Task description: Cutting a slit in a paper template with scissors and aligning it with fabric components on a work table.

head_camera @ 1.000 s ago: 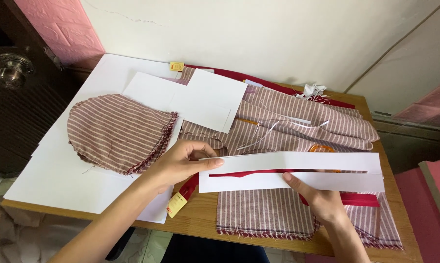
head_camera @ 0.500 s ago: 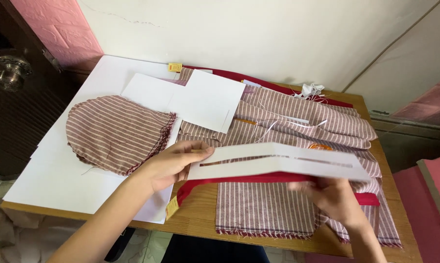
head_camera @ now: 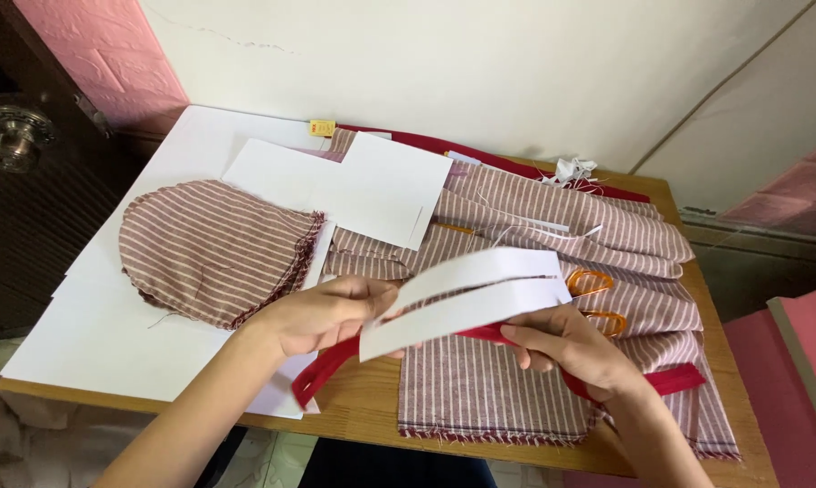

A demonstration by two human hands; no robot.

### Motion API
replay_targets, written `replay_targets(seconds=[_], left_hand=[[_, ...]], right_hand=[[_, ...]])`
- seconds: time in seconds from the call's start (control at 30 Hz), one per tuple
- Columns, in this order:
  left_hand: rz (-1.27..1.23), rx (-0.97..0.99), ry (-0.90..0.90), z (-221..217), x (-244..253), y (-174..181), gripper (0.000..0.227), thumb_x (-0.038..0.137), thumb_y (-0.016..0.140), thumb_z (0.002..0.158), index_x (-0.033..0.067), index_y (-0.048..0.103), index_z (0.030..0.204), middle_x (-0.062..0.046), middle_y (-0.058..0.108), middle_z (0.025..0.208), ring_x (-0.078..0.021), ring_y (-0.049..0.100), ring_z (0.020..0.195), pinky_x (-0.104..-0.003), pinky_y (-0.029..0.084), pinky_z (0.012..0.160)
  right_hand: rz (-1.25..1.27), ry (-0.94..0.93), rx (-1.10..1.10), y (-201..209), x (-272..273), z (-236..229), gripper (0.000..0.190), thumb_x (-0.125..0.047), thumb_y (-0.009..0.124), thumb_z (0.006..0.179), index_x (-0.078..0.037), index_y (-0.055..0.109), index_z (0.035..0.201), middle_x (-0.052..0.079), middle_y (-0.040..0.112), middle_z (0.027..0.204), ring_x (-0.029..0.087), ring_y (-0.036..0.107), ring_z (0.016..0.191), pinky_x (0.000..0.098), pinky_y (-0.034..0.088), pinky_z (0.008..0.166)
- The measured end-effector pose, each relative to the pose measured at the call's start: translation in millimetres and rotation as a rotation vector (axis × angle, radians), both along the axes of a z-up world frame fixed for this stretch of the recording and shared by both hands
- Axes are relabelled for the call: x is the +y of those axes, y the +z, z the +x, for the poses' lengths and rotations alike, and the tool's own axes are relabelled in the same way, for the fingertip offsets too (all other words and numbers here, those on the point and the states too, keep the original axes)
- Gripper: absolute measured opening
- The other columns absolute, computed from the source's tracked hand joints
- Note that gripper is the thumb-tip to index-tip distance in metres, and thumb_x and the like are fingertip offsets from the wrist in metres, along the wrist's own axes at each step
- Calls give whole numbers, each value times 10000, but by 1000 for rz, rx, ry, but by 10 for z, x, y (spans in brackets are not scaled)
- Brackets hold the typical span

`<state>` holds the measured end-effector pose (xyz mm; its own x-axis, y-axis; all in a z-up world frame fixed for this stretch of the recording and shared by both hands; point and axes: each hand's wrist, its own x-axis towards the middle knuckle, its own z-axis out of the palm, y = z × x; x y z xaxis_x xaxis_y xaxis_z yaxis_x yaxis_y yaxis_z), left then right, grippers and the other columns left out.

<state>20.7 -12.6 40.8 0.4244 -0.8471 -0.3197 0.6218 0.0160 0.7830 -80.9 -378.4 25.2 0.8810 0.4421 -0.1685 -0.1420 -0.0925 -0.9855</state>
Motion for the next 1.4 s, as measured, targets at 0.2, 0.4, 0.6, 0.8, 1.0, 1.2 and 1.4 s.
replay_targets(seconds=[0.2,0.4,0.6,0.8,1.0,1.2,1.4], left_hand=[[166,-173,22,128,126,-160,306,247,677,1041,104,725,1308,54,479,476,-109,519,545,-355,544,787],[-315,-416,-98,92,-13,195,284,294,584,1137,64,728,1218,14,700,1136,-159,639,1151,-321,488,1120],[55,-692,89,-64,-251,111,229,218,578,1109,70,720,1008,-119,685,872,-394,683,1052,-612,455,1099],[-429,-226,167,-232,-431,216,184,334,624,1091,175,716,1108,-26,776,1117,-199,695,1142,-414,537,1054],[-511,-234,336,-272,-490,701,251,173,608,1095,104,551,860,-19,537,843,-158,608,884,-333,513,872],[-79,-657,364,-110,-650,399,287,380,601,1125,129,669,1002,23,451,751,-107,422,692,-297,401,615],[64,-667,358,-24,-533,331,337,432,639,1095,107,669,1013,-21,506,780,-189,453,710,-324,349,610]], right_hand=[[481,-132,-53,-107,156,12,281,-236,609,1083,-35,707,1253,-42,561,735,49,415,551,214,364,493],[-648,-642,545,553,562,-82,609,-189,786,932,-133,596,1507,46,761,1366,188,717,1127,318,631,980],[156,-291,193,-8,-154,108,364,-234,687,905,70,766,1090,187,743,789,225,658,506,330,493,450],[200,103,-71,-1,-298,421,310,-49,704,947,134,798,1179,275,801,785,194,599,355,290,571,403],[197,-251,44,139,-140,557,354,-237,782,950,75,731,1112,257,775,767,330,809,638,417,683,618],[256,-404,77,775,-73,581,523,-232,686,932,171,670,1265,201,635,805,309,661,736,560,626,842],[400,-290,76,1026,-170,444,742,-436,594,881,143,634,1343,235,644,992,382,667,887,614,606,881]])
